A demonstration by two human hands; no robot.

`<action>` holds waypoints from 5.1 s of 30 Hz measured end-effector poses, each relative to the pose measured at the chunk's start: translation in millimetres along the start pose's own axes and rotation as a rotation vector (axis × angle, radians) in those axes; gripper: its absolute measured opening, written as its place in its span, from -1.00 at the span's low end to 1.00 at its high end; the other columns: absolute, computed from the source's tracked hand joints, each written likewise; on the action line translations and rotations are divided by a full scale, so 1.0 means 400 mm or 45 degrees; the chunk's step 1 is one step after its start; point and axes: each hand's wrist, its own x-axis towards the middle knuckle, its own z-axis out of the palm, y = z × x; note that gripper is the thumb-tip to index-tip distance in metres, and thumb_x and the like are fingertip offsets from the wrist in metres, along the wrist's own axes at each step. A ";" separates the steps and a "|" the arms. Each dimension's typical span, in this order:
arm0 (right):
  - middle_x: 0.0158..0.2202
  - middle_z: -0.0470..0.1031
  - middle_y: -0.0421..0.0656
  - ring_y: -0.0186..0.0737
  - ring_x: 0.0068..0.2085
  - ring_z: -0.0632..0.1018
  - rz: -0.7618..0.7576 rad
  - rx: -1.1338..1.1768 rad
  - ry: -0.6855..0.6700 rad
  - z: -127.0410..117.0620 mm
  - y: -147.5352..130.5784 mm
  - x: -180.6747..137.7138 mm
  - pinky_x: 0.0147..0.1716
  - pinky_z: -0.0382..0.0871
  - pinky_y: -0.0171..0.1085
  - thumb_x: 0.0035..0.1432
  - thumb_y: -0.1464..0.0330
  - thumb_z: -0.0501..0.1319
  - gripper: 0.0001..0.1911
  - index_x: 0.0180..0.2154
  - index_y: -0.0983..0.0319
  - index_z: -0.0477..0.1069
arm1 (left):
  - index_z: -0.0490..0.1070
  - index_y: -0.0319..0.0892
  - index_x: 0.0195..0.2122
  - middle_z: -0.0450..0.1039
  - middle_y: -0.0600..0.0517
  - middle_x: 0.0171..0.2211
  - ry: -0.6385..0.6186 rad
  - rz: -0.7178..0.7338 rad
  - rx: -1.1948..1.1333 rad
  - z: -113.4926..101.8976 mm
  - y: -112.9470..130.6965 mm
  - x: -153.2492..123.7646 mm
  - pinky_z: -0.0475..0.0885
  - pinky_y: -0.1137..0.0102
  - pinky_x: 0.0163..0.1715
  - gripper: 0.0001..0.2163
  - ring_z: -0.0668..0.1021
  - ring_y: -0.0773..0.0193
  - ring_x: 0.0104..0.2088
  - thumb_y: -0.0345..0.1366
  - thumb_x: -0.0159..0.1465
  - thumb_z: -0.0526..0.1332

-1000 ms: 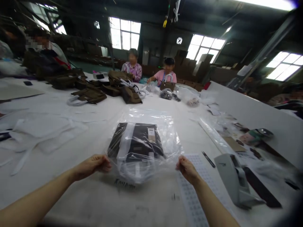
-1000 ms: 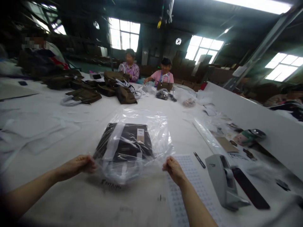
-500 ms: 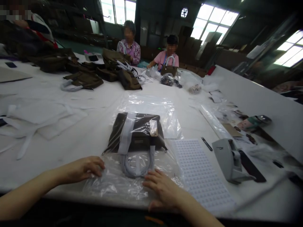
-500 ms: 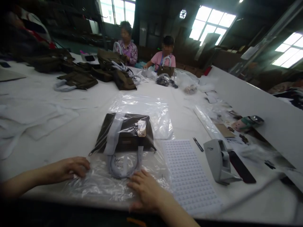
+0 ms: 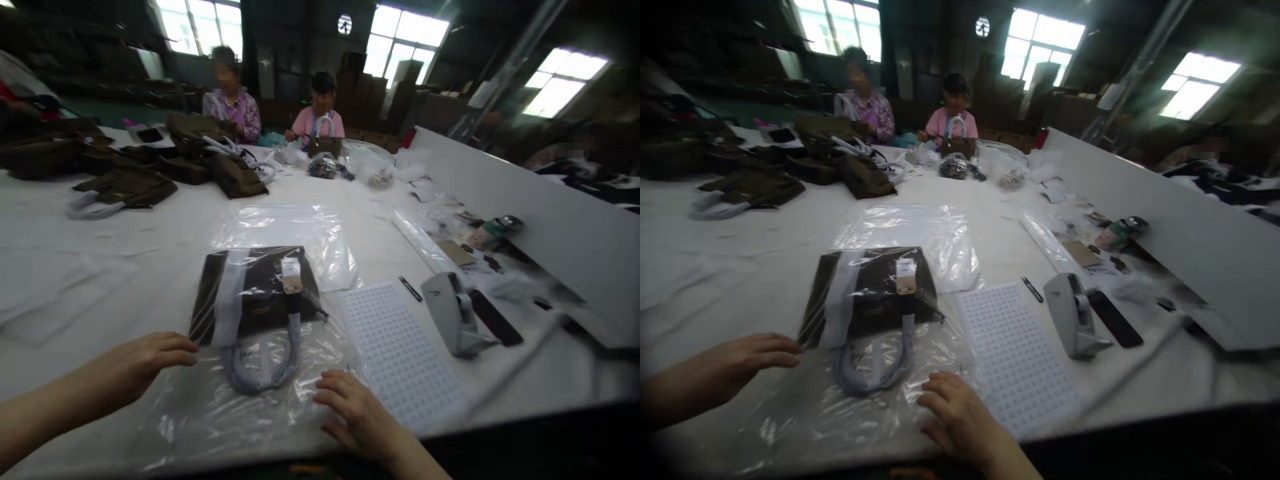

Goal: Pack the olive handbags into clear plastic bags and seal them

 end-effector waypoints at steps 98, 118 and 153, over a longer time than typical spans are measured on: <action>-0.17 0.51 -0.13 -0.17 -0.12 0.49 0.792 -0.074 1.095 -0.232 0.538 -0.077 -0.04 0.41 -0.14 0.13 0.42 0.22 -0.82 -0.18 0.16 0.49 | 0.35 -0.20 -0.04 0.52 -0.12 -0.26 -1.359 -0.265 -1.563 0.369 0.485 1.065 0.36 0.13 -0.14 -0.48 0.51 0.00 -0.17 -0.03 0.04 0.02; -0.19 0.50 -0.05 -0.13 -0.12 0.46 0.433 -0.341 0.811 -0.258 0.505 -0.074 -0.10 0.38 -0.13 0.15 0.48 0.20 -0.88 -0.22 0.27 0.43 | 0.18 -0.31 0.09 0.51 -0.09 -0.32 -1.427 -0.463 -2.096 0.394 0.451 1.035 0.43 0.25 -0.28 -0.39 0.54 0.09 -0.36 -0.41 -0.07 0.13; -0.29 0.48 -0.07 -0.15 -0.21 0.46 0.181 -0.463 0.783 -0.246 0.481 -0.080 -0.20 0.42 -0.16 0.14 0.50 0.19 -0.94 -0.39 0.27 0.36 | 0.38 -0.45 -0.16 0.50 -0.19 -0.40 -1.414 -1.056 -1.940 0.387 0.474 1.023 0.47 0.22 -0.28 -0.69 0.56 0.04 -0.38 -0.31 0.14 0.12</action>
